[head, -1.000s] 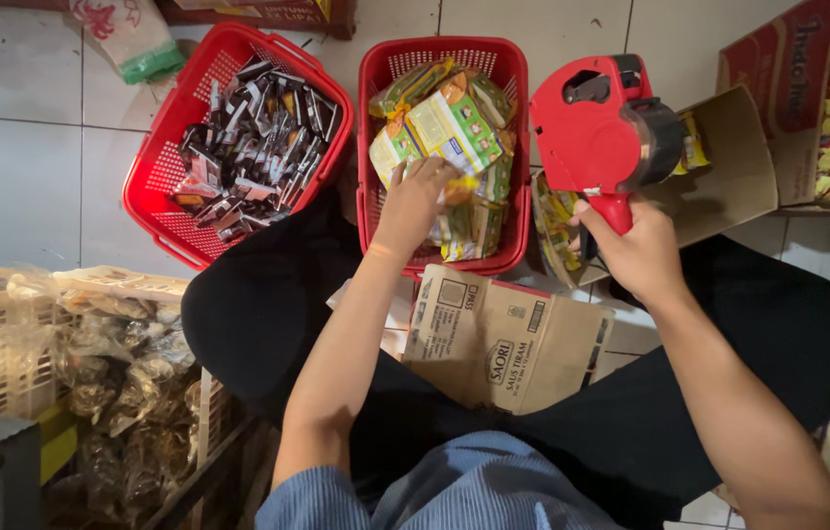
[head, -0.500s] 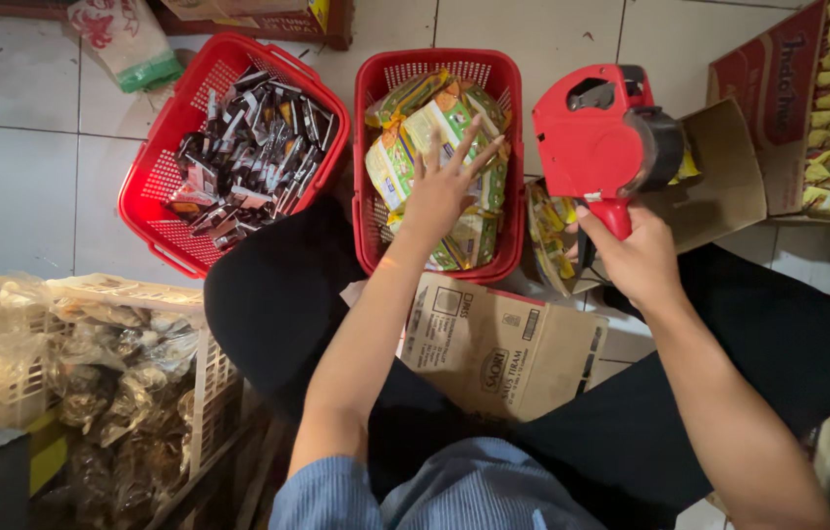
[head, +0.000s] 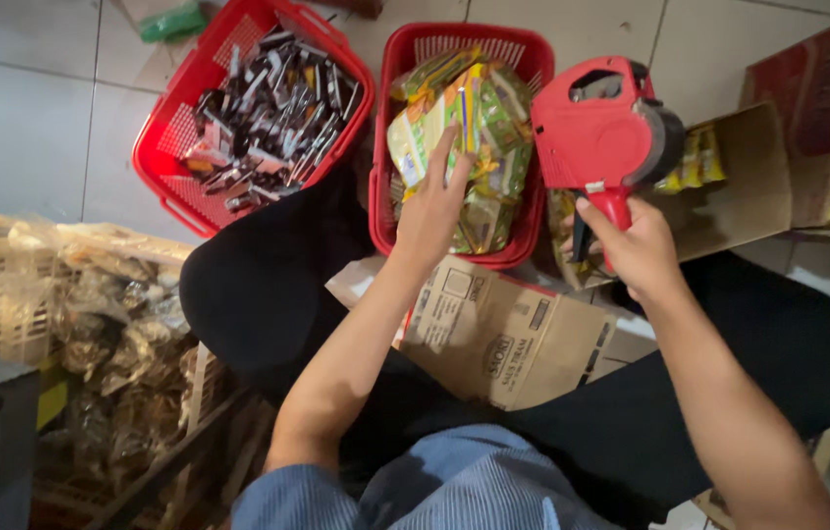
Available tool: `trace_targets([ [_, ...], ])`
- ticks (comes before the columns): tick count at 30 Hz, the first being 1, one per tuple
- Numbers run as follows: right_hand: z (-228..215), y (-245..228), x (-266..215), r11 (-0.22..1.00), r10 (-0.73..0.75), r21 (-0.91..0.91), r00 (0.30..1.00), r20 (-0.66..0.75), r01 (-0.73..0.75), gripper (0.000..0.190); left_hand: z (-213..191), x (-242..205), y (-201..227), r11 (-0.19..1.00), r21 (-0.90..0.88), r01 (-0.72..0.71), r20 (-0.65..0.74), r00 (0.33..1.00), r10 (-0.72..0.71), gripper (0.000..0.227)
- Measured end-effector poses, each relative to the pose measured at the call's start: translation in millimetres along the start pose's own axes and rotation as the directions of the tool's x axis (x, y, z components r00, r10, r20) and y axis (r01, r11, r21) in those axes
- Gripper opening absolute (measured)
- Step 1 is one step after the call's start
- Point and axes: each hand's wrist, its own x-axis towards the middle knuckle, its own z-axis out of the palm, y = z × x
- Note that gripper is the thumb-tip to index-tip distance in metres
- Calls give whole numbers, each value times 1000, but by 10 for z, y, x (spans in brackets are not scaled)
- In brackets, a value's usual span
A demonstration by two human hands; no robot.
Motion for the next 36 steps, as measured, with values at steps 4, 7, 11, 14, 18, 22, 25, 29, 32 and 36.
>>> trace_targets([
  [4,99,-34,-16,1000,28,-5,998,61,-28,24,-122,-356,22,985,157,72,85,993,-86,59],
  [7,161,-67,-37,997,44,-66,997,68,-39,25,24,-466,-92,985,134,107,185,974,-131,67],
  [11,202,-102,-5,996,38,-77,997,60,-34,25,289,-496,-186,968,126,218,445,860,-252,94],
  [14,172,-102,0,996,42,-83,997,59,-37,25,445,-514,-333,965,126,232,475,840,-264,92],
  [18,136,-79,8,995,50,-92,998,48,-46,26,610,-538,-576,956,243,164,382,890,-250,86],
  [22,66,-40,9,993,66,-96,997,34,-62,27,685,-425,-498,954,272,124,311,927,-209,94],
  [25,3,-7,20,993,68,-96,998,11,-67,27,576,-245,-401,866,495,-77,225,973,-42,100],
  [29,-80,20,48,996,52,-70,999,-10,-53,27,446,-34,-348,825,548,-140,126,988,85,94],
  [32,-174,22,65,997,40,-61,999,-33,-42,26,419,74,-204,914,392,-105,169,985,41,92],
  [36,-350,24,57,999,-11,42,996,-83,14,27,362,185,93,907,368,-205,176,973,149,87],
])
